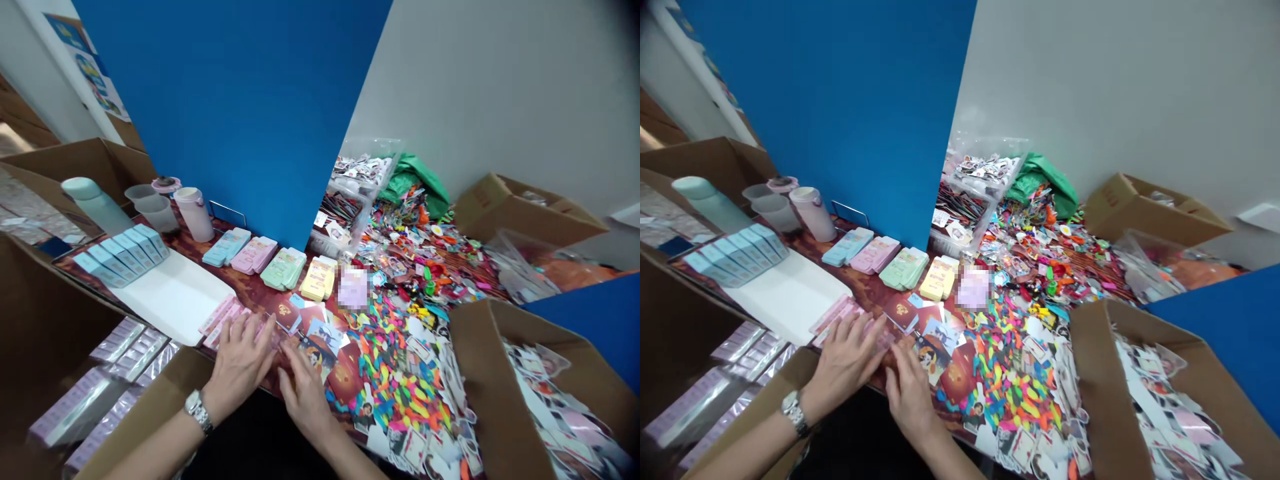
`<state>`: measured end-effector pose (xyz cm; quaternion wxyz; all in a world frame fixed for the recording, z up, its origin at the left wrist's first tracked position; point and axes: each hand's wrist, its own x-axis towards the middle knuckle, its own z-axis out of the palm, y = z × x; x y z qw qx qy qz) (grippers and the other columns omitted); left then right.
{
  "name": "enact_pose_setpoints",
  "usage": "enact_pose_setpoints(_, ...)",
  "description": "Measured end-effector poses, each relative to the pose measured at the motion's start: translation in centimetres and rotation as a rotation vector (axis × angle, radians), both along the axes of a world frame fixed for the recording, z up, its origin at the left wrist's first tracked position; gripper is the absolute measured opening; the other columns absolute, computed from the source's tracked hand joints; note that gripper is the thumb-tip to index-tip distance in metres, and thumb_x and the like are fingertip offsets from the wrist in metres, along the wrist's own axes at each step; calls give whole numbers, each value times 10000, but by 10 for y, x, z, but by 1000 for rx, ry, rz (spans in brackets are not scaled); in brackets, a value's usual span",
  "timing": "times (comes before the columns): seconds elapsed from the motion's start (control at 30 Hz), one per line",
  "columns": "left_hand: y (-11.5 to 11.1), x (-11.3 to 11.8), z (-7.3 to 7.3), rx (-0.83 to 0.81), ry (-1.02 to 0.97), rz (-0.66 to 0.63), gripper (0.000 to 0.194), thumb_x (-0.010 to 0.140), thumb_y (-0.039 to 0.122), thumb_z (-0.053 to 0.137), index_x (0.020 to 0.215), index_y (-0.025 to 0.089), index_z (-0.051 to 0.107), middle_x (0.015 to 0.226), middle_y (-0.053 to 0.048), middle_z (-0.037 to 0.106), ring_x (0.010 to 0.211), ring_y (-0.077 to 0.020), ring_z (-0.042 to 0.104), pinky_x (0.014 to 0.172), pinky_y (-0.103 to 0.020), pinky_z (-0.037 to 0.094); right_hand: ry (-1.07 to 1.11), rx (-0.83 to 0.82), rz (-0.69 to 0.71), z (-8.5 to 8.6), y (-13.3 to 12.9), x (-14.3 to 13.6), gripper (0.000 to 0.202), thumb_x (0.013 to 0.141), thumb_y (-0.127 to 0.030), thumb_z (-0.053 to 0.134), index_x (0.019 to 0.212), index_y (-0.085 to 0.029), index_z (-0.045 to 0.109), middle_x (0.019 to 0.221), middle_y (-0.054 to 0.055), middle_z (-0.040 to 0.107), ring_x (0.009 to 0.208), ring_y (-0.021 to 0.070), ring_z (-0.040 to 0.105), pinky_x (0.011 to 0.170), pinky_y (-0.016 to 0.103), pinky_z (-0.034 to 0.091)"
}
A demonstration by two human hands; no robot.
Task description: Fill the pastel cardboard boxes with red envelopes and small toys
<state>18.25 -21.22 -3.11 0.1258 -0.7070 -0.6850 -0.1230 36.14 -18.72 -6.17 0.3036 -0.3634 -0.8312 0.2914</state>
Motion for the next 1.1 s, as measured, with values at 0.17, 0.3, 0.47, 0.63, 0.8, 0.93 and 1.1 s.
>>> enact_pose_setpoints(0.17, 69, -67, 12, -83, -216, 202, 555, 921, 474, 451, 1355, 128, 477, 1211, -177, 581, 1107, -313, 530, 957, -440, 440, -13, -12, -5, -2, 3, 6, 453, 920, -150, 496, 1369, -202, 519, 1278, 114, 626, 1186, 225, 607, 979, 362, 537)
enact_pose_setpoints(0.3, 147, -108, 8, -144, -224, 300, 697, 897, 559, 441, 1354, 33, 441, 1199, -236, 578, 1116, -365, 530, 928, -445, 429, -59, 50, -30, -3, 6, 8, 453, 914, -169, 516, 1365, -216, 522, 1270, 101, 637, 1169, 237, 620, 968, 359, 544)
enact_pose_setpoints(0.47, 199, -107, -8, -248, -233, 347, 847, 817, 691, 457, 1330, 18, 439, 1229, -280, 555, 1212, -436, 460, 929, -489, 400, -91, 91, 8, -8, 5, 19, 524, 897, -153, 537, 1401, -279, 473, 1253, 59, 650, 1125, 215, 646, 931, 301, 563)
enact_pose_setpoints(0.63, 206, -104, -16, -307, -252, 411, 893, 774, 732, 456, 1346, 47, 412, 1260, -287, 528, 1217, -459, 444, 899, -511, 407, -128, 69, -34, -12, 4, 36, 504, 893, -161, 539, 1384, -265, 497, 1222, 77, 665, 1052, 225, 683, 885, 298, 584)
enact_pose_setpoints(0.8, 205, -108, -15, -327, -278, 453, 953, 754, 750, 463, 1402, 64, 333, 1281, -278, 505, 1176, -423, 485, 882, -483, 418, -124, 91, -40, -11, 7, 35, 490, 896, -178, 551, 1375, -274, 516, 1221, 70, 669, 1082, 234, 670, 885, 303, 586)
enact_pose_setpoints(0.93, 206, -107, -13, -328, -303, 464, 926, 726, 747, 505, 1341, 63, 398, 1238, -273, 534, 1166, -428, 487, 879, -490, 419, -95, 101, 3, -5, 6, 28, 512, 902, -176, 549, 1398, -285, 483, 1243, 60, 656, 1106, 224, 657, 901, 293, 578)
enact_pose_setpoints(1.1, 205, -104, -7, -264, -355, 458, 919, 689, 701, 586, 1327, 64, 405, 1224, -269, 525, 1153, -435, 496, 868, -491, 430, -69, 105, -12, -4, 2, 30, 523, 884, -151, 552, 1382, -300, 492, 1210, 42, 672, 1064, 208, 675, 882, 276, 584)
